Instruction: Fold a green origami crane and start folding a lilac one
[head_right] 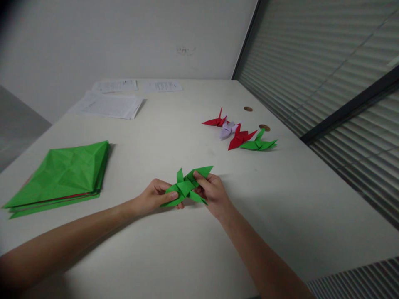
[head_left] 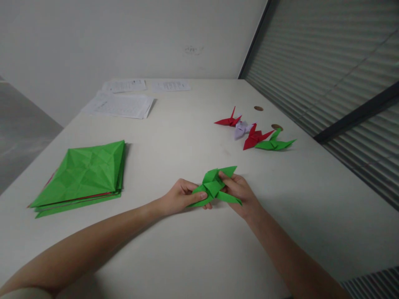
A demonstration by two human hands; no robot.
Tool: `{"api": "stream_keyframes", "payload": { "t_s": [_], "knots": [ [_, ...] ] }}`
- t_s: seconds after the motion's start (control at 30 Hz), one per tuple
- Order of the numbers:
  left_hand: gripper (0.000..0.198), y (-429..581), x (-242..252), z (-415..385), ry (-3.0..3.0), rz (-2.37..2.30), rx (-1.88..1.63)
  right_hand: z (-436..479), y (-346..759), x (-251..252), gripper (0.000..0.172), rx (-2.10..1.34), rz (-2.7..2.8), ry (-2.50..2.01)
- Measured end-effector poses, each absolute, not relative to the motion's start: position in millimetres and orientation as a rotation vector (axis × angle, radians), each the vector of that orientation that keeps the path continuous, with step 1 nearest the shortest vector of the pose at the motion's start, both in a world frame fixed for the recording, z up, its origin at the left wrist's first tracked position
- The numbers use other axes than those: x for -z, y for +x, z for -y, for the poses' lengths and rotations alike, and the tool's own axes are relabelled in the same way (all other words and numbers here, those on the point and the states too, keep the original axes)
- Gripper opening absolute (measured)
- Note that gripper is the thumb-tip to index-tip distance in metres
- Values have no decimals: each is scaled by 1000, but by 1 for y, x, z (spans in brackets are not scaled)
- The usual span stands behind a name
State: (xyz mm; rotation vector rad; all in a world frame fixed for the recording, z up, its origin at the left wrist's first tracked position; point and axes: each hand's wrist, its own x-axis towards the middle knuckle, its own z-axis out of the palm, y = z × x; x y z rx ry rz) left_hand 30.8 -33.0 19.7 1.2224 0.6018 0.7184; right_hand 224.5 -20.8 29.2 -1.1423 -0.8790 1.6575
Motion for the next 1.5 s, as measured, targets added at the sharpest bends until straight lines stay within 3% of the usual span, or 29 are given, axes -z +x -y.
{"api": "stream_keyframes", "payload": {
  "t_s": [0.87,1.5],
  "knots": [
    [44,27,-30,27,1305,-671,-655,21,223,-33,47,-1478,908,-1161],
    [42,24,-28,26,1490,-614,-664,20,219,-24,41,-1675,760,-1124]
  ]
}}
